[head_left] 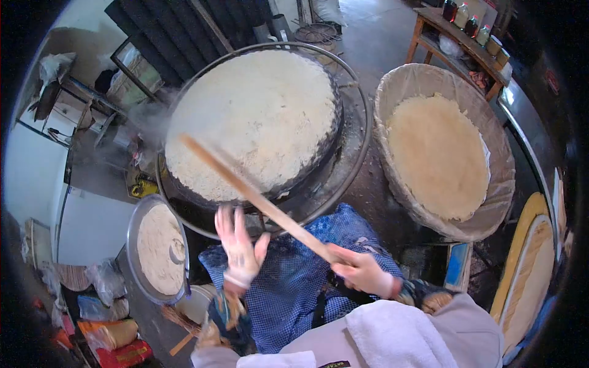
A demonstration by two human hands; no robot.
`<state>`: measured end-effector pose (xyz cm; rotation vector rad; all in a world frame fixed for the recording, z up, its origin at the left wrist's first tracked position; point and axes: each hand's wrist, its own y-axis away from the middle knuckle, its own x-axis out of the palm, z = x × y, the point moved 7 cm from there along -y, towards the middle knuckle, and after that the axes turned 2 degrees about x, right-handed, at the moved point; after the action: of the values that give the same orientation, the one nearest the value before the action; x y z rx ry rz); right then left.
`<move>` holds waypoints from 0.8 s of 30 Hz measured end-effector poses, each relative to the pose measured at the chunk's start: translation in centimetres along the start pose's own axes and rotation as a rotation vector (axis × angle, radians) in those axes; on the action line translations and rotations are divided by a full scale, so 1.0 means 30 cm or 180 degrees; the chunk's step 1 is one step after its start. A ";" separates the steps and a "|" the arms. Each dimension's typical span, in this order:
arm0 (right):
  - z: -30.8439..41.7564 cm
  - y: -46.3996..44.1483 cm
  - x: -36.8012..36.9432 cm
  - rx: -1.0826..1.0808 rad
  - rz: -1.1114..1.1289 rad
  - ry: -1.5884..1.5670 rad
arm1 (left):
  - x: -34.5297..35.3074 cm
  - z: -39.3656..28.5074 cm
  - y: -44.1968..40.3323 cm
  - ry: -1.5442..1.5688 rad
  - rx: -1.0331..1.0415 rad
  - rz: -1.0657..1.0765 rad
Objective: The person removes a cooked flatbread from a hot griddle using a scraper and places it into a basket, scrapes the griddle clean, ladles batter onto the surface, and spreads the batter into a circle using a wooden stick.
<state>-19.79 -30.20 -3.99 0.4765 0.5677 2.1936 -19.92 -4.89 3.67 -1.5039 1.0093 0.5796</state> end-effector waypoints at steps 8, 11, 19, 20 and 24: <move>-0.206 0.178 -0.119 0.0588 -0.1172 -0.1558 | 0.618 -0.148 -0.546 -0.0373 0.1540 0.1631; -0.133 0.058 -0.100 0.0426 -0.0265 -0.2657 | 0.645 -0.017 -0.598 -0.0359 0.1504 0.1490; 0.146 -0.288 -0.022 0.0475 0.0846 -0.2756 | 0.560 0.477 -0.700 -0.0688 0.0688 0.1584; 0.170 -0.319 -0.017 0.0427 0.0847 -0.2644 | 0.558 0.537 -0.696 -0.0713 0.0624 0.1545; 0.253 -0.400 0.005 0.0371 0.0721 -0.2212 | 0.526 0.717 -0.652 -0.0501 0.0074 0.1486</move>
<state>-8.68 -21.36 -4.17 1.3462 0.2640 2.0178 8.48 10.62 -3.20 -1.1810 1.2447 0.9953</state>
